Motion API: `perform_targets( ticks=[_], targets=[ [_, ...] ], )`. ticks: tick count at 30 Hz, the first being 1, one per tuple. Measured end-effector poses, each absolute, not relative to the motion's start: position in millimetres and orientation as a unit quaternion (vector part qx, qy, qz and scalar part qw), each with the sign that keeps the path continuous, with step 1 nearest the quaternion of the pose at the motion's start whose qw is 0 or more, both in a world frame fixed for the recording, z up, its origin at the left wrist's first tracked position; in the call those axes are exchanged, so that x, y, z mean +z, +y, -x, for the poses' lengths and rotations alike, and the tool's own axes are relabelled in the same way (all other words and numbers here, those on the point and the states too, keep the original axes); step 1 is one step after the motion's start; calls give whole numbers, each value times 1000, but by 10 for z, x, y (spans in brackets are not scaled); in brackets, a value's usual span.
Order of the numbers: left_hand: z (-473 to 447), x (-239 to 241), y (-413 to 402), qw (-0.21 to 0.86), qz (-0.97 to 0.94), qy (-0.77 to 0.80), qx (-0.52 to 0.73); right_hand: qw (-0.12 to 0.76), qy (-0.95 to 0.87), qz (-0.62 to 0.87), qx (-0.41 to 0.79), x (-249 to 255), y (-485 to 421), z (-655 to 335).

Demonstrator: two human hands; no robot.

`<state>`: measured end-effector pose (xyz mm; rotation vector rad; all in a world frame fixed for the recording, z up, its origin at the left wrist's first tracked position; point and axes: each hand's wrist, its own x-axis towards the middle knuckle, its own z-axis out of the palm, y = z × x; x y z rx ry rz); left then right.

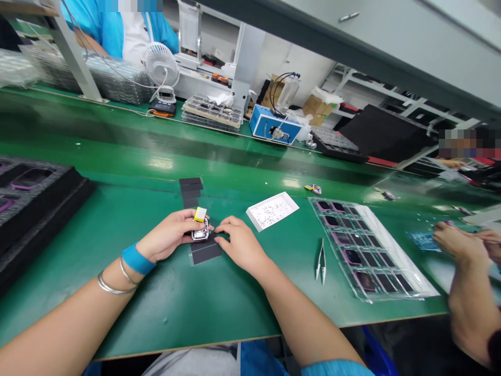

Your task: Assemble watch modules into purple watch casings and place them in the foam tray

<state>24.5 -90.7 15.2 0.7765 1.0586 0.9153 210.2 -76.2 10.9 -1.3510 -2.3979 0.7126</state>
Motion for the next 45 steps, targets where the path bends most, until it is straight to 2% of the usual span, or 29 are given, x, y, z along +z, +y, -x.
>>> perform_targets(
  ticks=[21,25,30,34,37,42,45],
  targets=[
    [-368,152,-930,688,-314,471,454,187,-808,487,275,57,-730,-2078],
    [-362,148,-933,690,-313,473,450,188,-810,498,247,0,-704,-2024],
    [-359,155,-933,691,-315,473,446,166,-850,464,187,-65,-727,-2007],
    [-365,174,-933,689,-309,480,447,167,-864,418,226,32,-773,-2075],
    [-362,181,-937,688,-306,479,451,207,-854,389,276,167,-794,-2136],
    [-338,170,-941,689,-305,474,456,387,-776,380,322,260,-791,-2152],
    [-339,164,-946,678,-320,479,457,436,-720,371,392,214,-796,-2117]
  ],
)
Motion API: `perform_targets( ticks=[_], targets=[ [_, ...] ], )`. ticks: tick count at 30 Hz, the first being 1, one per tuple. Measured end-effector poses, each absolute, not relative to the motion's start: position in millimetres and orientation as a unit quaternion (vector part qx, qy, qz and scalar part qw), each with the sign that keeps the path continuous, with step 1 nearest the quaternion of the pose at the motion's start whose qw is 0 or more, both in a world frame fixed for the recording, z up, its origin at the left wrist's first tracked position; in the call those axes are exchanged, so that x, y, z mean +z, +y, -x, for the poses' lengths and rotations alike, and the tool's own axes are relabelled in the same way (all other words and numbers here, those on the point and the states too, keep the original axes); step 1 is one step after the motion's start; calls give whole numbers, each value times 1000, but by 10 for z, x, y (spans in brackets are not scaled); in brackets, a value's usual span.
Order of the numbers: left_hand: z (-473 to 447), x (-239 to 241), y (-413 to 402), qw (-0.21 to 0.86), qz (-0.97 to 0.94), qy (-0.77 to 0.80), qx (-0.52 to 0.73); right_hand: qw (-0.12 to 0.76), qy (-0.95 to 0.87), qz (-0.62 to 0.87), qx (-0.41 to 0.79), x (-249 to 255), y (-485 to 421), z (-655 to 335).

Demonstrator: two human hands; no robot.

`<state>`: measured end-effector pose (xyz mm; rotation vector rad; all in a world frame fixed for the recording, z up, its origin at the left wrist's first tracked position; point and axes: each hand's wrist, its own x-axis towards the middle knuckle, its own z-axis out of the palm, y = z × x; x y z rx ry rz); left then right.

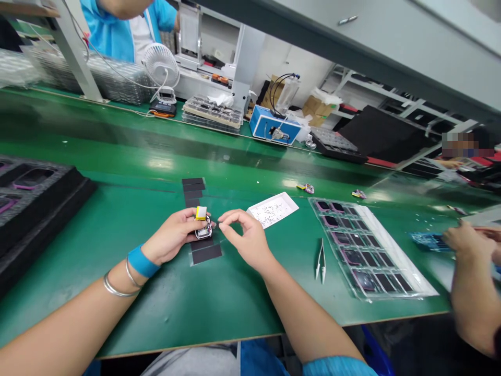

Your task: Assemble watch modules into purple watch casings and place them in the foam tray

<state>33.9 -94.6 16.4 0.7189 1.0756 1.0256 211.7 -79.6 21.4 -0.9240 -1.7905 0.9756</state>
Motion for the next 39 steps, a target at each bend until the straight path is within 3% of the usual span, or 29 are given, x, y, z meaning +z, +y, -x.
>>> perform_targets(
  ticks=[5,23,34,39],
  targets=[
    [-364,154,-969,667,-365,478,439,406,-667,387,491,113,-796,-2066],
    [-408,195,-977,663,-399,495,396,360,-692,368,506,112,-809,-2047],
    [-417,201,-979,668,-385,493,403,373,-755,384,378,85,-859,-2012],
    [-415,151,-980,670,-377,488,414,366,-809,378,260,70,-881,-1993]
  ],
)
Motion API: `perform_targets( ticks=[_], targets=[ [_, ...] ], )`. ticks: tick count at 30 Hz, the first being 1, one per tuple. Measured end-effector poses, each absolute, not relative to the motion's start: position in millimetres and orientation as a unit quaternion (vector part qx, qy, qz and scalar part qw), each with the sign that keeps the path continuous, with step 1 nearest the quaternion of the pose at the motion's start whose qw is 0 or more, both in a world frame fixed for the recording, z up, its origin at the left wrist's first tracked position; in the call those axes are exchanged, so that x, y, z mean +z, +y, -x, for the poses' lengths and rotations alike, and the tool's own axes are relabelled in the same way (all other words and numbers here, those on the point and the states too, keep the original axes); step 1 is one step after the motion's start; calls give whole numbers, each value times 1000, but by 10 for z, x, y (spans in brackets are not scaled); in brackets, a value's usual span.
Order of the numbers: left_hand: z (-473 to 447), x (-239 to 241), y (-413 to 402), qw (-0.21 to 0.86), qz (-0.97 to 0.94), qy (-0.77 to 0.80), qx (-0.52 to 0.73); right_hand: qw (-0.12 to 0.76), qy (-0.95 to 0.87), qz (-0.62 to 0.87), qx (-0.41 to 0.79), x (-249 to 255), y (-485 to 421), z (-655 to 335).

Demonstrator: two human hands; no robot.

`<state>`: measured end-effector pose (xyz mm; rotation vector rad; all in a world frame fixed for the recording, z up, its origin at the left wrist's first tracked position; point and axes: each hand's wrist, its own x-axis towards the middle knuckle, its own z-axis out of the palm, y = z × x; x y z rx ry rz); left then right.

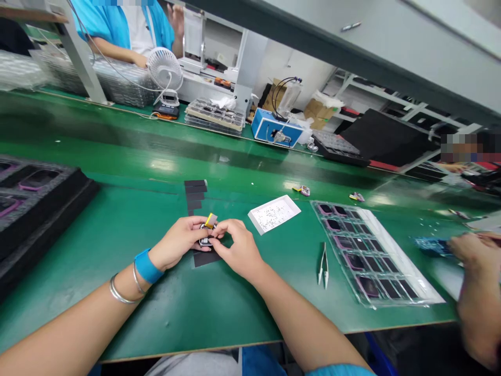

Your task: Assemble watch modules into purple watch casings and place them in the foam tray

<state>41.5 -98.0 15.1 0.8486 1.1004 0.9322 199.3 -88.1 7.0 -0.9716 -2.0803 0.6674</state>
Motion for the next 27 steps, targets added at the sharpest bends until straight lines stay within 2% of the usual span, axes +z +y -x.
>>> perform_targets(
  ticks=[5,10,13,20,27],
  targets=[
    [-410,116,-971,659,-368,501,423,355,-823,408,176,90,-868,-2015],
    [-425,135,-963,667,-391,500,390,364,-758,416,347,90,-768,-2066],
    [-425,130,-964,679,-398,488,377,379,-741,408,376,82,-732,-2054],
    [-405,121,-960,724,-371,437,384,415,-751,425,290,100,-772,-2020],
    [-436,93,-976,704,-343,472,405,422,-826,353,121,15,-808,-1981]
  ],
)
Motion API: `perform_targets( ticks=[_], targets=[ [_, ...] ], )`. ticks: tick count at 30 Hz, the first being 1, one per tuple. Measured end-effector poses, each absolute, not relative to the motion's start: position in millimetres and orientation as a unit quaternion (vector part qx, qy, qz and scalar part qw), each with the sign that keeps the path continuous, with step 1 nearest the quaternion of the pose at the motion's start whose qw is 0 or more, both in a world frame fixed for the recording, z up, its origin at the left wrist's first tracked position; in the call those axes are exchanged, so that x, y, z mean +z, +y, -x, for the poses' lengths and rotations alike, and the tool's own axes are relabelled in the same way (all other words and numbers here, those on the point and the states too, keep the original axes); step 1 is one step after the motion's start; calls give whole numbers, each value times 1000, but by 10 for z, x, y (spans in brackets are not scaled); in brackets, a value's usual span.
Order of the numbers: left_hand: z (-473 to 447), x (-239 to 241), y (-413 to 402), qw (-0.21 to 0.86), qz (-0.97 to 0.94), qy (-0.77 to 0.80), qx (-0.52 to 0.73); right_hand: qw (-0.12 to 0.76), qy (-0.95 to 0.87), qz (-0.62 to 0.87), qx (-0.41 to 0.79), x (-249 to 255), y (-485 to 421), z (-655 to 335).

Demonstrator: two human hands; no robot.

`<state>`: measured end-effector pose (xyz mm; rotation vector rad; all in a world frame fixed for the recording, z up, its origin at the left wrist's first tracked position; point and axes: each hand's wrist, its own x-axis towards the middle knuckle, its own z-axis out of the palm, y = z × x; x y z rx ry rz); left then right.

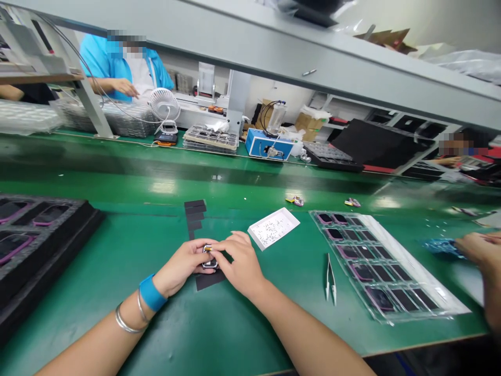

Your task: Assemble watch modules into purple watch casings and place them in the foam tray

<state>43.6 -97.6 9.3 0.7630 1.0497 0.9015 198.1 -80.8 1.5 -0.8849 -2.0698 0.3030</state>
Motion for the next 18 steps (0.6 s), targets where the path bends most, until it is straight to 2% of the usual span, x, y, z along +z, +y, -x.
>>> perform_targets(
  ticks=[5,9,12,18],
  targets=[
    [-386,95,-957,756,-222,417,453,371,-873,318,13,-21,-821,-1973],
    [-367,97,-933,756,-205,406,470,354,-878,322,27,-33,-800,-1975],
    [-361,111,-934,749,-243,405,465,382,-849,348,111,-27,-773,-1984],
    [-336,106,-950,734,-333,389,446,401,-747,380,369,-33,-769,-1994]
  ],
)
